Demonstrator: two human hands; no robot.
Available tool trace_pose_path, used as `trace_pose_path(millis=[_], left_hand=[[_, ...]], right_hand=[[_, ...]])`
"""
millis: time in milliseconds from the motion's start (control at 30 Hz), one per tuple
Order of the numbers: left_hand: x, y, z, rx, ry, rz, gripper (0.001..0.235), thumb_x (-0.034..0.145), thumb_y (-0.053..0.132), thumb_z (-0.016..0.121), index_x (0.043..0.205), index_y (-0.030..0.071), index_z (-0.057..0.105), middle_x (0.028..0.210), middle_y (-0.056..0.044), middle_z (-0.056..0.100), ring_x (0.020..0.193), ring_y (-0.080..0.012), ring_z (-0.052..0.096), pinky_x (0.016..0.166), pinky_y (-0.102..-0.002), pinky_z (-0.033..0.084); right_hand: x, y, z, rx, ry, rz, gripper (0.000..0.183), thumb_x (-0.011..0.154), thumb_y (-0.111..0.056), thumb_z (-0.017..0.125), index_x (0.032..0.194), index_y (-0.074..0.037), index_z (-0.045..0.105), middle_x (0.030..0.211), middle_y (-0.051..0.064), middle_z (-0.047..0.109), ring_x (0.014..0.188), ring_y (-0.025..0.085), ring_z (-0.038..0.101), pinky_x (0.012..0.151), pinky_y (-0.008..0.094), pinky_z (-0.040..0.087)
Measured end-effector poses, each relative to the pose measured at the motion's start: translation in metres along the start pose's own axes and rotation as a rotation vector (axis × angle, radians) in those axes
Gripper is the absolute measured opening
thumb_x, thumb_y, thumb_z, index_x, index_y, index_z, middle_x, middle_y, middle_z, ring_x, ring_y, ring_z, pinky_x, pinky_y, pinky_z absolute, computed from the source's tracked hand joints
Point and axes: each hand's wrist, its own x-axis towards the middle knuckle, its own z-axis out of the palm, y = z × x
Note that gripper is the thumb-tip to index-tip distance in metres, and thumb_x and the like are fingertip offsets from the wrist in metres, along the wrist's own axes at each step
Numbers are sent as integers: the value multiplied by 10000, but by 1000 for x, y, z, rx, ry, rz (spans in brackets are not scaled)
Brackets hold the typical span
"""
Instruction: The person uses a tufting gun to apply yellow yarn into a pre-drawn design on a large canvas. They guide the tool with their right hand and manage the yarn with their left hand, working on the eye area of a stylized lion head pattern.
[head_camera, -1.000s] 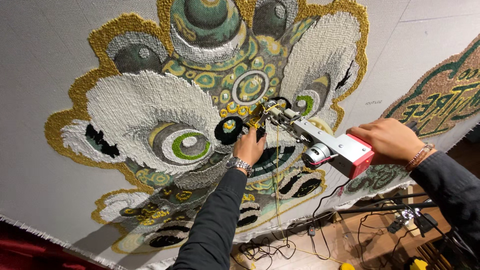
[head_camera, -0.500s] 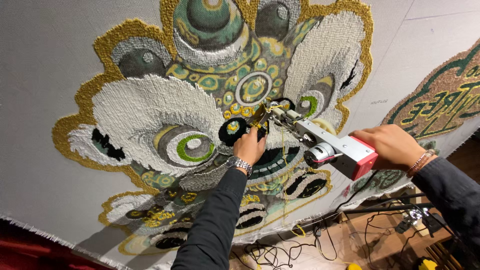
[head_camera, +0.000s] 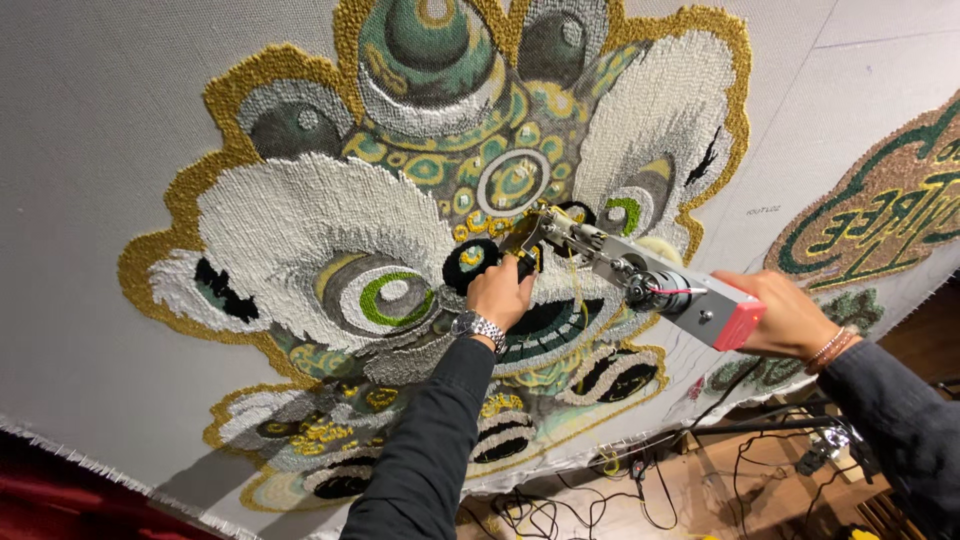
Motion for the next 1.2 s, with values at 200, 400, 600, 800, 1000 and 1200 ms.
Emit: trace_pose_path(millis=[200,400,600,800,1000,1200], left_hand=[[1,2,-1,1,4,-9,397,949,390,631,1014,-1,613,819,-260,714,746,-439,718,648,-525,583],[1,2,-3,20,27,-17,390,930,387,643,1012,7,619,809,-252,723,757,-434,719,658,-528,581],[1,4,-12,26,-13,-38,385,951,395,619,989,12,627,807,-249,722,724,-425,722,645,-516,582],[4,6,-22,42,-48,-61,395,958,402,606,1001,10,626,796,-243,724,716,-406,729,634,-504,591],[6,6,-30,77,-67,-62,405,966,418,608,1002,16,634,792,-227,731,705,-383,736,621,-484,596],[4,6,-28,68,-33,-45,401,955,413,622,992,14,637,783,-217,727,697,-389,728,600,-487,582]], right_hand=[[-4,2,10,31,27,26,382,648,-234,764,973,-65,656,758,194,695,767,440,657,625,467,538],[-6,12,23,23,63,17,339,669,-186,748,955,-42,637,748,199,674,762,451,637,624,458,538],[-10,17,46,185,65,24,235,735,-225,746,804,-30,633,668,132,665,618,305,630,584,410,550],[-9,12,57,2,127,-146,253,785,-188,706,1013,-78,683,870,122,702,791,327,683,705,403,553],[-12,-9,64,-33,215,-143,362,761,-167,713,1112,-85,673,1077,148,692,1041,386,635,903,450,522],[-15,-24,67,16,326,-234,436,700,-146,718,1128,-82,664,1112,167,661,1099,422,581,973,498,470]])
